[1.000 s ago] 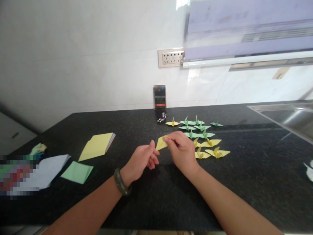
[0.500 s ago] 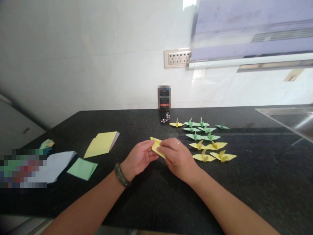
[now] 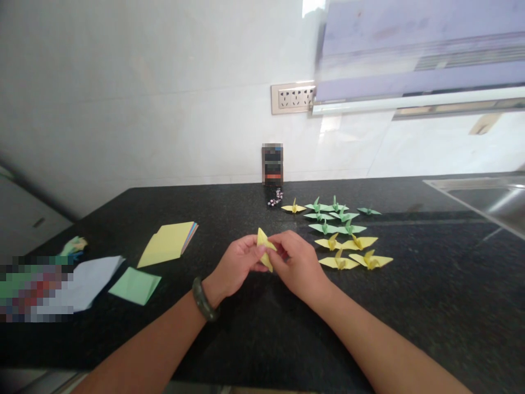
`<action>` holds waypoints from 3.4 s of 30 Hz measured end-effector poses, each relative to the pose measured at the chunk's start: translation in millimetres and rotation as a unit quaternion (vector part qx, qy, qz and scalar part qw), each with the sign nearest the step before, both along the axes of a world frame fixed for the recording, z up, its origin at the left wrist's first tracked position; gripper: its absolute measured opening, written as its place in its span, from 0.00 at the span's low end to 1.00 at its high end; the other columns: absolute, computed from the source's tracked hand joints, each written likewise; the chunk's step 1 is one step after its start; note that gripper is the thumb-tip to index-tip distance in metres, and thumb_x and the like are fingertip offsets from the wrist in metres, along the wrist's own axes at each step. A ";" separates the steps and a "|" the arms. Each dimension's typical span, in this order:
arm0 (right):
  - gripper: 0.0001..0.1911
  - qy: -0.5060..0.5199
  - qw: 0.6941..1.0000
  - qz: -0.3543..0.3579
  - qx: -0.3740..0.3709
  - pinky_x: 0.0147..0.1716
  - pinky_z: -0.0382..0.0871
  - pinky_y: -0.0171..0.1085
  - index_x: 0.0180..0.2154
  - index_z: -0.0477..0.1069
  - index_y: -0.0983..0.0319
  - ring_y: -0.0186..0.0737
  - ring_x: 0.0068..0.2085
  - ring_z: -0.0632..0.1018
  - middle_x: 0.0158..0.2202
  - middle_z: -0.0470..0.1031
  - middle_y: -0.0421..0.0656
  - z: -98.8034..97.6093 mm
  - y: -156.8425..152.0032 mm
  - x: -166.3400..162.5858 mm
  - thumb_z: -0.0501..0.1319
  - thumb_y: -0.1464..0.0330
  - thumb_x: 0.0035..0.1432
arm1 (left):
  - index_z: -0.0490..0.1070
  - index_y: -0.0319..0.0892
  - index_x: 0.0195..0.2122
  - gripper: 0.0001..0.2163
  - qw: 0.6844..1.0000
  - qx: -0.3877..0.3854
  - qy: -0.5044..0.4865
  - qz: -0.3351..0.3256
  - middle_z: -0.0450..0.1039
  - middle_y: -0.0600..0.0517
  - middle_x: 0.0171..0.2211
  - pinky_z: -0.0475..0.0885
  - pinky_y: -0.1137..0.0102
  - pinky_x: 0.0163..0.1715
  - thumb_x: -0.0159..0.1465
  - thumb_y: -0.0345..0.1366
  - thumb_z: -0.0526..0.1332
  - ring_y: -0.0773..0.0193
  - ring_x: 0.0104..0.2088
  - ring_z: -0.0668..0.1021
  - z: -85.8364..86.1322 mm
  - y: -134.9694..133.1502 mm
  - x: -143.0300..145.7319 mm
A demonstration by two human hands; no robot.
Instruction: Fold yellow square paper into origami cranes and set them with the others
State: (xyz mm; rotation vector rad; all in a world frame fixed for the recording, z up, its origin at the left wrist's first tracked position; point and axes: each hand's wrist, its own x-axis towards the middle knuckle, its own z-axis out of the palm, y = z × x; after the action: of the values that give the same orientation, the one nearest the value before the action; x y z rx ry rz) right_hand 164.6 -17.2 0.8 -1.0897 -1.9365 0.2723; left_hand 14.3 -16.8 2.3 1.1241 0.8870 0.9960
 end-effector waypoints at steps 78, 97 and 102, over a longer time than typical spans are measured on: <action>0.03 0.078 0.993 0.090 -0.019 0.35 0.69 0.39 0.31 0.67 0.60 0.41 0.42 0.69 0.39 0.64 0.46 2.2 9.6 8.1 0.55 0.71 0.57 | 0.71 0.40 0.44 0.19 0.989 -0.058 -0.132 0.036 0.74 0.50 0.35 0.70 0.76 0.31 0.50 0.28 0.65 0.70 0.32 0.75 -4.9 1.6 3.4; 0.04 0.199 0.965 0.132 -0.110 0.35 0.70 0.38 0.30 0.73 0.59 0.41 0.43 0.69 0.41 0.64 0.45 -1.3 15.6 12.5 0.61 0.66 0.52 | 0.72 0.35 0.36 0.07 0.965 -0.095 -0.242 -0.043 0.74 0.45 0.39 0.70 0.65 0.41 0.58 0.31 0.59 0.63 0.38 0.76 -3.7 -2.0 1.7; 0.06 0.169 0.971 0.161 -0.058 0.42 0.67 0.41 0.33 0.73 0.57 0.40 0.45 0.69 0.42 0.65 0.44 -0.5 14.6 13.5 0.61 0.72 0.52 | 0.72 0.34 0.38 0.10 0.956 -0.110 -0.265 -0.062 0.75 0.44 0.38 0.70 0.66 0.40 0.63 0.33 0.54 0.63 0.37 0.77 -2.0 -1.3 0.7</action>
State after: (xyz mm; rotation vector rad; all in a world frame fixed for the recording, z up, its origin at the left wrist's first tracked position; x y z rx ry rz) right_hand 178.1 -2.7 0.3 -0.7376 -1.7938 0.7101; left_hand 15.0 -18.1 0.3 0.6626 0.4709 0.9997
